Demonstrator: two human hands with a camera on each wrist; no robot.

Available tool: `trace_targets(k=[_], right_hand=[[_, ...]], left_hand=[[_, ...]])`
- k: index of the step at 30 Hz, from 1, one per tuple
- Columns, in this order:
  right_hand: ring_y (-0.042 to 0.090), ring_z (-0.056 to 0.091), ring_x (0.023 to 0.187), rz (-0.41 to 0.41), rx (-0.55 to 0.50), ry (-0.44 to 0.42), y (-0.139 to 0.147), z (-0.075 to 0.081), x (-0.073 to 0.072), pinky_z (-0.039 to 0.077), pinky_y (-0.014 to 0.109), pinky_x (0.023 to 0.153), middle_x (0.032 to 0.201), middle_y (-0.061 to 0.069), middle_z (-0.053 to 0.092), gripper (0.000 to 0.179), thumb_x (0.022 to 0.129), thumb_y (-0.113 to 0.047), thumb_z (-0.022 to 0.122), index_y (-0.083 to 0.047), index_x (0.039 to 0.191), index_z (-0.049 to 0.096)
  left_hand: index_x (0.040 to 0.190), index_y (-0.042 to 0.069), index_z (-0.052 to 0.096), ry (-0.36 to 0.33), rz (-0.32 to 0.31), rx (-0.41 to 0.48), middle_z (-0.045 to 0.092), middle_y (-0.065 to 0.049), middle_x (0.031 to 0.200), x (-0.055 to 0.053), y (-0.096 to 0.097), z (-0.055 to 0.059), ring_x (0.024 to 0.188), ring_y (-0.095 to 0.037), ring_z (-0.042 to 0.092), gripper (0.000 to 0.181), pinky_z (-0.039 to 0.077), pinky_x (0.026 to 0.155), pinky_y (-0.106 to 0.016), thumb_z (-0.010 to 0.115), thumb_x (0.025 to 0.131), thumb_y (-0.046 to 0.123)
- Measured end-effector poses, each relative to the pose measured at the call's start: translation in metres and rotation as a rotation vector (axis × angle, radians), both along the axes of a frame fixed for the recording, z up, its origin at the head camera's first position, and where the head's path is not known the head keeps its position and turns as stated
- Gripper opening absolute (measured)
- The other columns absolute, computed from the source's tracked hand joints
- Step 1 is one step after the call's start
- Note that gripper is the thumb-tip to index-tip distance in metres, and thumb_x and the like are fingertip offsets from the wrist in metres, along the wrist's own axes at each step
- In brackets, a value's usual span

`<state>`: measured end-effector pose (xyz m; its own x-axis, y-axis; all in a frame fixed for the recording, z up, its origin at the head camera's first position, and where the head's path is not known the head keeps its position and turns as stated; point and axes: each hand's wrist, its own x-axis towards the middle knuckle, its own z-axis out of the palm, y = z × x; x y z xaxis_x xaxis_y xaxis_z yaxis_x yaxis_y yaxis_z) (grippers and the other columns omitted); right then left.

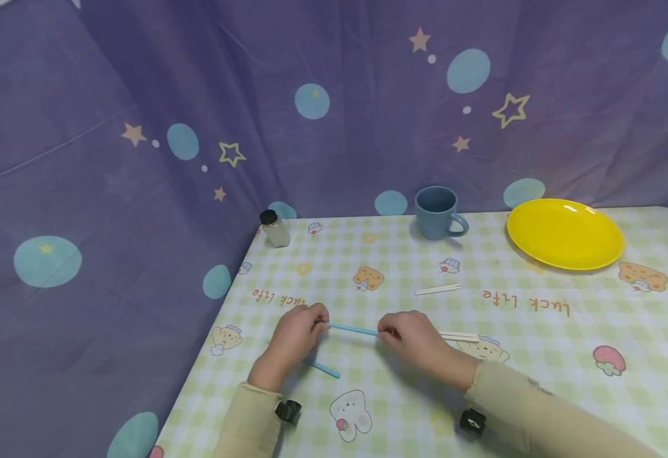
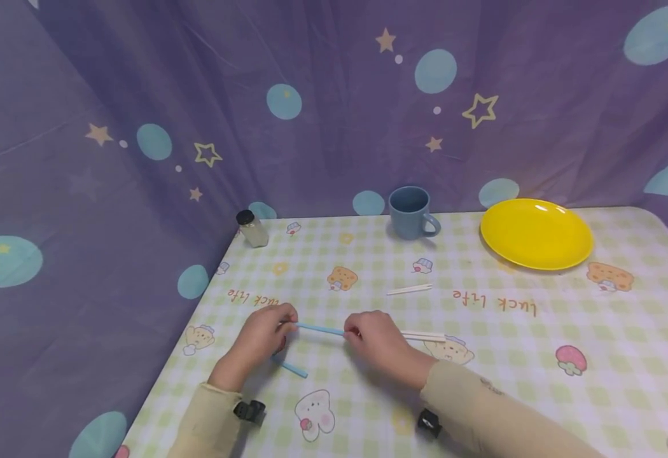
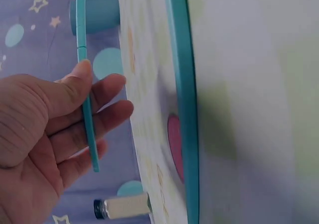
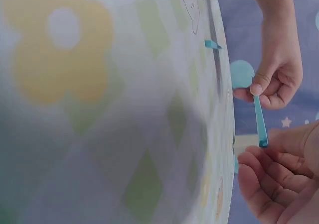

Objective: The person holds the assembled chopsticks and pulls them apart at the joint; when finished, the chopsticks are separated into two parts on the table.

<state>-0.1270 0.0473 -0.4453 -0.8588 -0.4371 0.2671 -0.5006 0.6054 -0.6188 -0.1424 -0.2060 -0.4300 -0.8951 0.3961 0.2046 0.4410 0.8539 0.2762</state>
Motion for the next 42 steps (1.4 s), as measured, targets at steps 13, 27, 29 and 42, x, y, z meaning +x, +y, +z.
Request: trace_targets(k=[13, 27, 29, 42], right_hand=[[0.002, 0.058, 0.068, -0.09, -0.078, -0.073, 0.05, 0.004, 0.0, 0.05, 0.027, 0.066, 0.075, -0.012, 0.064, 0.013, 0.085, -0.008, 0.074, -0.017, 0.08, 0.067], [0.004, 0.054, 0.064, -0.118, -0.049, -0.122, 0.091, 0.018, 0.008, 0.047, 0.026, 0.062, 0.072, -0.013, 0.062, 0.016, 0.085, -0.01, 0.075, -0.02, 0.077, 0.065], [0.003, 0.055, 0.066, -0.09, -0.049, -0.105, 0.093, 0.017, 0.009, 0.048, 0.026, 0.063, 0.075, -0.013, 0.064, 0.014, 0.084, -0.009, 0.075, -0.018, 0.079, 0.067], [0.001, 0.052, 0.065, -0.049, -0.022, 0.001, 0.099, 0.017, 0.013, 0.046, 0.025, 0.06, 0.084, -0.013, 0.068, 0.012, 0.084, -0.007, 0.076, -0.019, 0.087, 0.075]], left_hand=[[0.094, 0.022, 0.064, -0.071, -0.113, 0.077, 0.069, 0.009, 0.082, 0.003, 0.042, -0.008, 0.067, -0.007, 0.06, 0.004, 0.048, 0.065, -0.029, 0.068, 0.092, 0.023], [0.1, 0.017, 0.071, -0.255, -0.278, 0.311, 0.071, 0.011, 0.088, -0.001, 0.091, -0.009, 0.073, 0.0, 0.06, 0.009, 0.047, 0.07, -0.02, 0.065, 0.094, 0.014], [0.099, 0.016, 0.071, -0.256, -0.296, 0.323, 0.071, 0.011, 0.087, -0.002, 0.098, -0.009, 0.071, 0.001, 0.058, 0.008, 0.046, 0.068, -0.019, 0.065, 0.094, 0.014], [0.097, 0.018, 0.071, -0.205, -0.325, 0.329, 0.071, 0.01, 0.09, 0.001, 0.138, -0.007, 0.075, 0.007, 0.057, 0.006, 0.044, 0.068, -0.012, 0.066, 0.093, 0.017]])
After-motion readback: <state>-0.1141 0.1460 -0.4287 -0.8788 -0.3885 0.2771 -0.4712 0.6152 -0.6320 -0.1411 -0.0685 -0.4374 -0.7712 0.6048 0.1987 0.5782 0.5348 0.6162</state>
